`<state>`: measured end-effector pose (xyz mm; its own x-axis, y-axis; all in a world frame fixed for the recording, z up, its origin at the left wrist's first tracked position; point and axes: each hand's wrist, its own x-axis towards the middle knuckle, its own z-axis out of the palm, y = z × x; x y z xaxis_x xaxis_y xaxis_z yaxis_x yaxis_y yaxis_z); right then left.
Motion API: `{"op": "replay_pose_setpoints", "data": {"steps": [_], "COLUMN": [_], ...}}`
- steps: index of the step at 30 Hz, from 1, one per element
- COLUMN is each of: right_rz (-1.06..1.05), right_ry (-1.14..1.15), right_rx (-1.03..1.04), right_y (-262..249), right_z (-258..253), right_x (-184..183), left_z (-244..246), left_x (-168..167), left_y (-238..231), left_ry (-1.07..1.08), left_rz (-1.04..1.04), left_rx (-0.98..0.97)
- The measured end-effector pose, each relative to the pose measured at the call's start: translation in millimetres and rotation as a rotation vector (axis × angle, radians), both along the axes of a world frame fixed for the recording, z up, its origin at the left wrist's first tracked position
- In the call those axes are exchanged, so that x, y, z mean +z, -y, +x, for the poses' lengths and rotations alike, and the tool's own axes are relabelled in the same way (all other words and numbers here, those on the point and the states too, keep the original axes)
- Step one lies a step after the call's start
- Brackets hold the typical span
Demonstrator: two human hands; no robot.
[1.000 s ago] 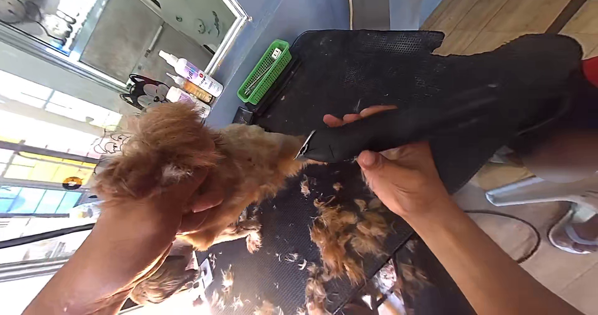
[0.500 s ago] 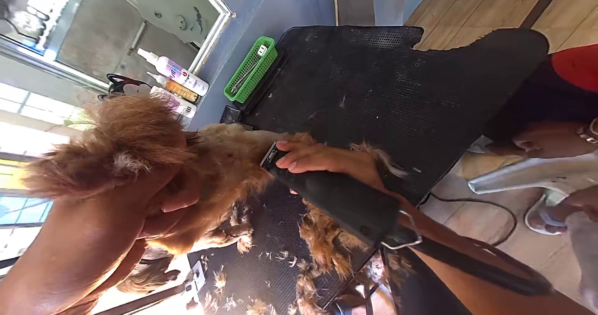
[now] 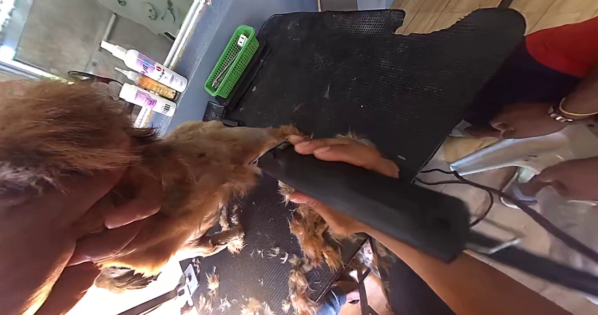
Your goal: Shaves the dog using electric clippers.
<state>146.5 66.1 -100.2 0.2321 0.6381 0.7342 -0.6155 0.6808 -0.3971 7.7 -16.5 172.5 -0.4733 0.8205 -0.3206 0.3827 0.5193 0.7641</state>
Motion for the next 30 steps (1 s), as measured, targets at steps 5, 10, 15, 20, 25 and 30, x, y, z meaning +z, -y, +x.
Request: {"op": "replay_pose_setpoints", "data": {"steps": [5, 10, 15, 20, 25, 30], "right_rz": [0.155, 0.127, 0.219, 0.194, 0.003, 0.144], "right_ry": [0.262, 0.496, 0.414, 0.364, 0.634, 0.429], "right_rx": [0.007, -0.111, -0.215, -0.231, -0.317, -0.232], "right_y": [-3, 19, 33, 15, 31, 34], "right_z": [-22, -22, -3, -31, -33, -1], "right_x": [-21, -37, -31, -19, -37, -32], "left_z": [-72, -81, -53, -60, -54, -73], "left_x": [-3, -9, -12, -7, -6, -4], "left_y": [13, 14, 14, 8, 8, 21], "left_ry": [0.137, 0.125, 0.093, 0.147, 0.146, 0.263], "left_rz": [0.093, 0.156, 0.150, 0.112, 0.110, 0.090], "left_rx": [-0.266, -0.390, -0.246, -0.325, -0.317, -0.329]}}
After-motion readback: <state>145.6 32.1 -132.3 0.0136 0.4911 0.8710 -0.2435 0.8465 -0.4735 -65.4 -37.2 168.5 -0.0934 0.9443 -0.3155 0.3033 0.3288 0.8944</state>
